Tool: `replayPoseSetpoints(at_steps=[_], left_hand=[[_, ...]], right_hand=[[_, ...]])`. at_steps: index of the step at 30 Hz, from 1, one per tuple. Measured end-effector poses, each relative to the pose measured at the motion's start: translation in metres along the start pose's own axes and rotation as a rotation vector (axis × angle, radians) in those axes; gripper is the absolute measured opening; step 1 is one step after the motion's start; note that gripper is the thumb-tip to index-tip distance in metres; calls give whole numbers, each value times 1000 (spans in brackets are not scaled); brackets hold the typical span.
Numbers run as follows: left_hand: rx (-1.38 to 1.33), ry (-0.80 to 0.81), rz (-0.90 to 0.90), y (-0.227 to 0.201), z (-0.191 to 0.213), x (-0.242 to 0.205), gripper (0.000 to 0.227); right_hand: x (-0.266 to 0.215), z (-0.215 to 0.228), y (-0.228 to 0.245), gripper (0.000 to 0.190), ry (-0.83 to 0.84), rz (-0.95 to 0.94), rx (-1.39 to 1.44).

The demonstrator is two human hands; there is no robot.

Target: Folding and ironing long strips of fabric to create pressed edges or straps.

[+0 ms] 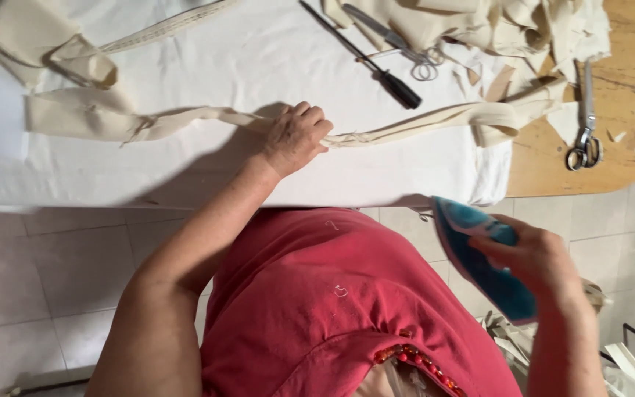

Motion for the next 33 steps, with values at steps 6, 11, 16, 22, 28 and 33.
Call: replayPoseSetpoints(at_steps=[6, 11, 16, 22, 28, 33], left_hand=[[-66, 30, 63, -29, -21, 33, 44], [-253, 318, 331, -24, -53, 46, 17], [-666, 369, 517, -56, -38, 87, 21], [-1421, 346, 610, -130, -4, 157, 37], [-1693, 314, 562, -152, 21, 175, 24], [-1846, 296, 664, -147, -9, 166, 64]], right_hand=[[68, 62, -108, 57, -285, 93, 326], [108, 105, -136, 57, -602, 70, 482], [195, 100, -143, 37, -579, 360, 1159], [254, 83, -100, 30, -473, 887, 1505], [279, 59, -95, 32, -630, 1045, 1472], [250, 42, -88, 26, -797, 889, 1347]])
Point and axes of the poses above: each hand's wrist, its own x-axis towards the middle knuckle, its own z-axis out of the back of the hand, y = z × x, the point moved 3 cm from there along x, towards the middle knuckle, and after that the axes turned 5 degrees about -z, right-handed, at the moved point
